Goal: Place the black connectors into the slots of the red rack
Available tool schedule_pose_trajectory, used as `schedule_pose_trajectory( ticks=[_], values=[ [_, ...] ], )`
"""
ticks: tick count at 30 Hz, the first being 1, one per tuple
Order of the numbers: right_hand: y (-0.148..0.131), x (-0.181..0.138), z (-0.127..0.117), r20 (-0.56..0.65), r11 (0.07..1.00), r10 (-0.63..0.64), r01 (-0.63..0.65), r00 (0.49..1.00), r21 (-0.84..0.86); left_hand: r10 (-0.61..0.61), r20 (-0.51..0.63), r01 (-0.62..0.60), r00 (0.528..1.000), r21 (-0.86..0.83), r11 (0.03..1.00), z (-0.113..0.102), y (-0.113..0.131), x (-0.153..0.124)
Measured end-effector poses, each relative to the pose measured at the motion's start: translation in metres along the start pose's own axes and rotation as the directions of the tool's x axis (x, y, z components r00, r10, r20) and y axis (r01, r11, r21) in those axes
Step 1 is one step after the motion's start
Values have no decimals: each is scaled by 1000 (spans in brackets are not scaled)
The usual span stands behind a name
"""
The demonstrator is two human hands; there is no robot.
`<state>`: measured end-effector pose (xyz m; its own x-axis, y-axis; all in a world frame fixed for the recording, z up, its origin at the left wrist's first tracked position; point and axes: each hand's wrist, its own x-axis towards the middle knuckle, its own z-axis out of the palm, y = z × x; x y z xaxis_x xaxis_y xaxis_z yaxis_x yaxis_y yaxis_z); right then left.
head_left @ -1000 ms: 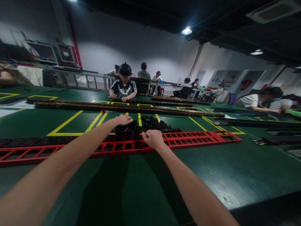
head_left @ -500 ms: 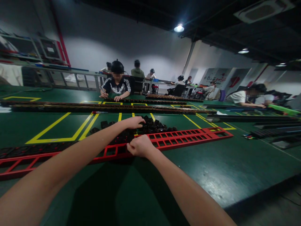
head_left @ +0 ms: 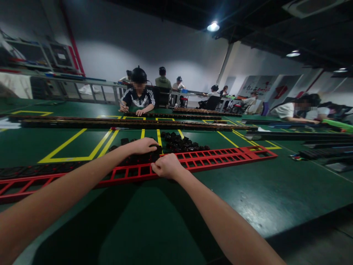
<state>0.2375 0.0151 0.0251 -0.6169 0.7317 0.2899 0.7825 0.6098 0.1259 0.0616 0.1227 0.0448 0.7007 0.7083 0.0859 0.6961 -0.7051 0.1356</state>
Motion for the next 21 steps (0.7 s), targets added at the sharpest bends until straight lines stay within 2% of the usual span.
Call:
schedule_pose_trajectory(
  ticks=[3,7,9,12,16,21],
  values=[
    [6,1,0,-18,998,66,-67,998,-16,-53,-40,53,998,-7,999,1,7,-42],
    [19,1,-3,-70,976,215,-217,974,-25,-158,-138,161,978,11,987,5,10,-111],
    [24,1,-4,-101,955,292,-296,951,-21,-187,-158,197,970,46,979,7,4,-143],
    [27,2,-3,-91,953,298,-302,950,-37,-231,-197,253,953,95,963,8,-12,-179],
    [29,3,1,-83,955,277,-283,957,-86,-318,-264,351,911,89,932,12,-33,-195],
    [32,5,4,-83,939,306,-315,948,-137,-360,-203,372,911,23,928,17,-40,-194]
  ],
)
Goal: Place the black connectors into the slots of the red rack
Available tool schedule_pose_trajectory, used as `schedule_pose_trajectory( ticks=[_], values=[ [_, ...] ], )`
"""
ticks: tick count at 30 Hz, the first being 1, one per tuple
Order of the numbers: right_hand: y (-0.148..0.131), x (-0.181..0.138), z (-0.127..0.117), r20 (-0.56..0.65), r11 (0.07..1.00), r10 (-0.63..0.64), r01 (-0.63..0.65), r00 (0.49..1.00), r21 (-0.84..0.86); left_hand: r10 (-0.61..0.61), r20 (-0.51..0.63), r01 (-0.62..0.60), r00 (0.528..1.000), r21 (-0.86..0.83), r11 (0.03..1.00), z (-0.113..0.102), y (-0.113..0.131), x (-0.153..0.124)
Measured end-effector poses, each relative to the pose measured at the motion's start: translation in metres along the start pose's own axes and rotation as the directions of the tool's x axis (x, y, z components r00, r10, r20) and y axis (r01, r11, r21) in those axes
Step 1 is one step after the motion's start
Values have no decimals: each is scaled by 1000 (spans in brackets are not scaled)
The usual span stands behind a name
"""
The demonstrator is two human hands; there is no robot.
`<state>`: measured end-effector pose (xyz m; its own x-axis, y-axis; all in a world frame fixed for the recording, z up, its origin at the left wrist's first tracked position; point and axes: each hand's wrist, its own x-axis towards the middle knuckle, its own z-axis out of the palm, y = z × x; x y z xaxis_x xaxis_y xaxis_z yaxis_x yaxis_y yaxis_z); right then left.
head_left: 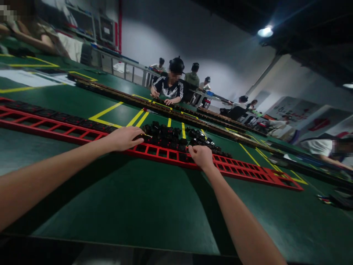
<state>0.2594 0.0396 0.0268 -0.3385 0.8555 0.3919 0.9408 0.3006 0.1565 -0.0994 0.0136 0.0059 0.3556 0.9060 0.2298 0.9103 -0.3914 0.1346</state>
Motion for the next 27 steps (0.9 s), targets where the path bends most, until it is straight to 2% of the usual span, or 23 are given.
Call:
schedule_pose_trajectory(
  ticks=[6,18,24,27],
  values=[
    [1,1,1,9,999,-27,27,1000,26,-26,-20,27,999,35,999,-1,4,-2],
    [3,3,2,35,989,-65,60,997,135,29,101,-42,994,127,991,-4,3,-2],
    [3,5,2,76,981,-62,47,995,190,60,80,-67,995,95,993,-9,4,0],
    [4,6,4,104,973,-56,30,993,229,32,76,-38,997,73,997,-13,6,4]
  ],
)
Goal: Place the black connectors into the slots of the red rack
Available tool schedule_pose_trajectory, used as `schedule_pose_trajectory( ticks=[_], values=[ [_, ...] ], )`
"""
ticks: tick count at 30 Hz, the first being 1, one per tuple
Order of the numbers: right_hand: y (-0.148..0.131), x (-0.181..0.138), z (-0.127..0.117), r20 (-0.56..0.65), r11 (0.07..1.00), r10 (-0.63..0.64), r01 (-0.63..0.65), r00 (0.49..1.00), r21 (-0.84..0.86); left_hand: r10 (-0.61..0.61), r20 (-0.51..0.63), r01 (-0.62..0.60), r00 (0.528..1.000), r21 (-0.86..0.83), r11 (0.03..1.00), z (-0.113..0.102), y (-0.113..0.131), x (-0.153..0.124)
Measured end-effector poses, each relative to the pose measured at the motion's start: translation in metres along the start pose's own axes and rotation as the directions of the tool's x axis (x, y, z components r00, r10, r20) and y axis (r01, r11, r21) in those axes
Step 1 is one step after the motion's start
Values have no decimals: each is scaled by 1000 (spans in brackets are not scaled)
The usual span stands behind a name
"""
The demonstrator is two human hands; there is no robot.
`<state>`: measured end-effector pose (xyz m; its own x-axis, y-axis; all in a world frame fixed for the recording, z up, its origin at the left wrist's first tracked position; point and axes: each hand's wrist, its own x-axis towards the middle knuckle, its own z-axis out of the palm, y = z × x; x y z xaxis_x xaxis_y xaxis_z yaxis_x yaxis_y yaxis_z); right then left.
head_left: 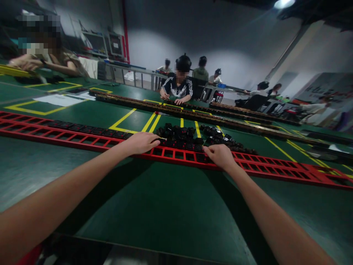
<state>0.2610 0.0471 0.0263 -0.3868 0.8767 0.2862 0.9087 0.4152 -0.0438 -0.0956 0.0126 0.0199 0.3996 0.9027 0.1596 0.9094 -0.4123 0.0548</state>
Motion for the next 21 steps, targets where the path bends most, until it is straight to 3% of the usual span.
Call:
schedule_pose_trajectory(
  ticks=[6,12,21],
  values=[
    [1,1,0,17,998,15,-16,1000,56,-4,-130,7,991,24,1000,2,3,8],
    [0,0,-1,38,998,16,-18,999,55,30,-22,-30,999,1,1000,9,-4,8],
    [0,-1,-2,33,999,27,-28,999,35,-34,-118,37,992,19,999,7,-1,5]
  ],
)
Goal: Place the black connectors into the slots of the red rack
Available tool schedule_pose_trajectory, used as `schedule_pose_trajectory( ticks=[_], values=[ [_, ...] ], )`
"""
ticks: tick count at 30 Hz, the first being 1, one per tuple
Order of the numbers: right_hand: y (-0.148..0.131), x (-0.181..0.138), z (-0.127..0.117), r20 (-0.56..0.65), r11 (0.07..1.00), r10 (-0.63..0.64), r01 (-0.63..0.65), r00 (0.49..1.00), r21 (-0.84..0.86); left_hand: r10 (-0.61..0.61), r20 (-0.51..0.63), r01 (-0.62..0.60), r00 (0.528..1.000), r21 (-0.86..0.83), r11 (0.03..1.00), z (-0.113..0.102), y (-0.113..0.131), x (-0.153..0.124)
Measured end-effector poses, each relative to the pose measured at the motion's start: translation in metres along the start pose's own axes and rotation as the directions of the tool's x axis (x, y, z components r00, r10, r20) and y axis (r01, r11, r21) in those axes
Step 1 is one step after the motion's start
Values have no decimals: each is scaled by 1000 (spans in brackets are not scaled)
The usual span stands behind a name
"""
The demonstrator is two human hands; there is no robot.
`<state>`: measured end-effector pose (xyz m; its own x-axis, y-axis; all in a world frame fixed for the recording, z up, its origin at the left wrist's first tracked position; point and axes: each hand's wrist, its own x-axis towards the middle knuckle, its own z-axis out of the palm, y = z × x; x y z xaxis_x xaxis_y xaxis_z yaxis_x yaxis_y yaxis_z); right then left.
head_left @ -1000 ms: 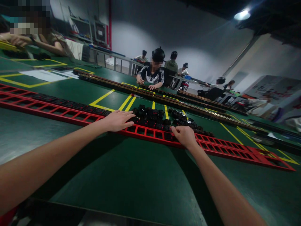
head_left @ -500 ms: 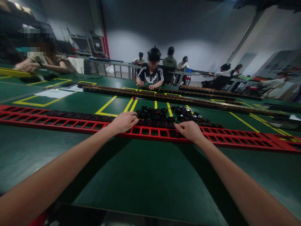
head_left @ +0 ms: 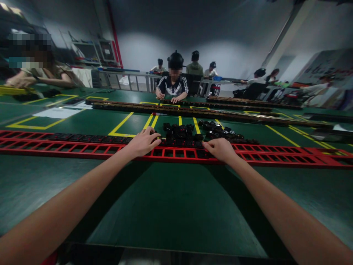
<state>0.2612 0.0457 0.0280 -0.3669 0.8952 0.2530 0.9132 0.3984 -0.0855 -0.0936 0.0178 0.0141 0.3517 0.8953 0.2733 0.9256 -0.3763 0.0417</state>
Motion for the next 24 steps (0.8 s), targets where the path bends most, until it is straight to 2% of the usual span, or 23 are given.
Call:
schedule_pose_trajectory(
  ticks=[4,7,10,13,16,20,24],
  values=[
    [0,0,-1,4,1000,1,-1,1000,23,-39,32,37,999,36,999,-2,2,-2],
    [1,0,0,-5,999,-13,13,1000,33,-7,87,5,996,29,1000,-4,4,-1],
    [2,1,2,-23,999,-19,20,1000,34,14,80,-12,997,-18,1000,-4,3,-1],
    [2,1,2,-28,999,-19,20,999,43,19,3,-19,1000,-74,997,-2,2,-1],
    [1,0,2,-33,999,-18,19,999,51,26,-123,-38,992,-93,995,0,1,-3],
    [1,-1,2,-33,998,-23,25,999,50,70,-312,-103,948,-92,990,-4,5,-6],
    [2,-1,3,-37,998,-20,22,999,52,87,-403,-146,911,-117,982,-7,7,-8]
  ],
)
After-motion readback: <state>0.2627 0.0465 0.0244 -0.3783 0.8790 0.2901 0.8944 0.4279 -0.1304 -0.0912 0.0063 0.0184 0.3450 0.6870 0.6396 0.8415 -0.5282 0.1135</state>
